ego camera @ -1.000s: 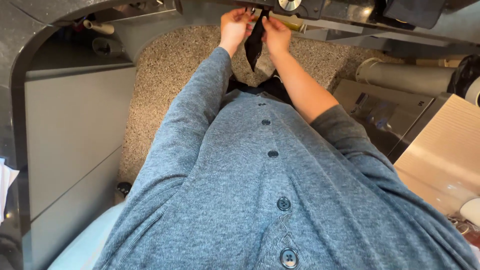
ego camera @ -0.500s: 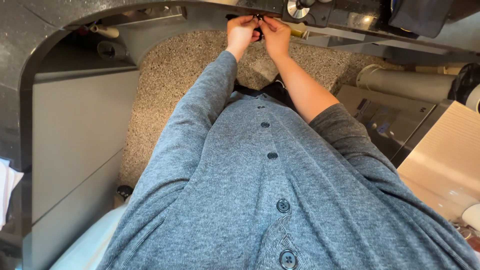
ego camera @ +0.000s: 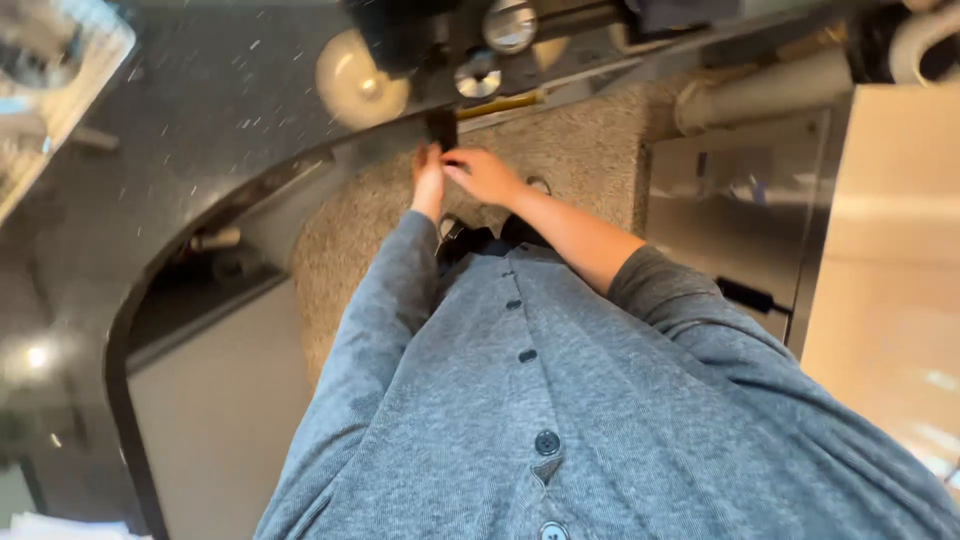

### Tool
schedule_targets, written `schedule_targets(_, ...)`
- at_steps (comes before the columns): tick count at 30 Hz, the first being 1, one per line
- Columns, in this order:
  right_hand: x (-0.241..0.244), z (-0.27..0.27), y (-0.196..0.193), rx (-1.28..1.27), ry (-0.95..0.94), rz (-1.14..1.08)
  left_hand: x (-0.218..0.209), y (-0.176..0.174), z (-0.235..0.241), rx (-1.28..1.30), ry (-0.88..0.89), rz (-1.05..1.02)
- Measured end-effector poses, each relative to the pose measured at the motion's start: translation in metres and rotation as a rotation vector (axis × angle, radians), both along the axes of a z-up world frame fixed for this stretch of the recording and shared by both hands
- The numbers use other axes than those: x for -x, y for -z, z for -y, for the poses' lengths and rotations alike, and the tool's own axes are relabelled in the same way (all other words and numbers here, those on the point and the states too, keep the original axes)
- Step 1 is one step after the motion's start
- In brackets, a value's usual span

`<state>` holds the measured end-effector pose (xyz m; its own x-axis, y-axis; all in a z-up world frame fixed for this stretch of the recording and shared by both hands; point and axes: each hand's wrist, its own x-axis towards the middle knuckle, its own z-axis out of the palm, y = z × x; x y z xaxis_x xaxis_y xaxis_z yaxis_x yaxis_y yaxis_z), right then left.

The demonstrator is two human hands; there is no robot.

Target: The person cleans a portafilter by wiping it with a black cloth. They then place the portafilter on a counter and use a small metal tool to clean the inside of the filter basket.

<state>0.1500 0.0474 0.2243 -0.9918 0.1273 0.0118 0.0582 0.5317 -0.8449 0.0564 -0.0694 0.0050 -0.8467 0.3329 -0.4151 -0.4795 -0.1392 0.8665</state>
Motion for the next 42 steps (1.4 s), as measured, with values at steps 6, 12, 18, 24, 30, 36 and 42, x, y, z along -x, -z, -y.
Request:
schedule_targets(6,-0.097,-0.059,-0.026,0.324,0.477,0.385,-0.068,-0.084,-0.014,-0.173,0.426,0.894)
schedule_targets(12,-0.229,-0.153,0.03,0.485,0.675,-0.05,-0.134,-0.204,-0.116,-0.048,0.945,0.362)
schedule_targets(18,-0.332,-0.23,-0.029,0.7,0.711,0.05,-0.201,-0.198,-0.235,-0.125,1.064,0.022)
schedule_targets(24,-0.424,-0.293,-0.035,0.758,0.887,0.055,-0.281,-0.271,-0.337,0.005,0.943,0.039)
schedule_targets(30,-0.487,-0.359,0.017,0.773,1.065,-0.099,-0.323,-0.254,-0.408,-0.155,0.945,-0.299)
schedule_targets(36,-0.467,-0.42,0.001,0.737,1.067,-0.283,-0.308,-0.284,-0.474,-0.175,0.879,-0.233)
schedule_targets(42,-0.423,-0.505,-0.024,0.752,0.999,-0.132,-0.273,-0.29,-0.549,-0.253,0.814,-0.248)
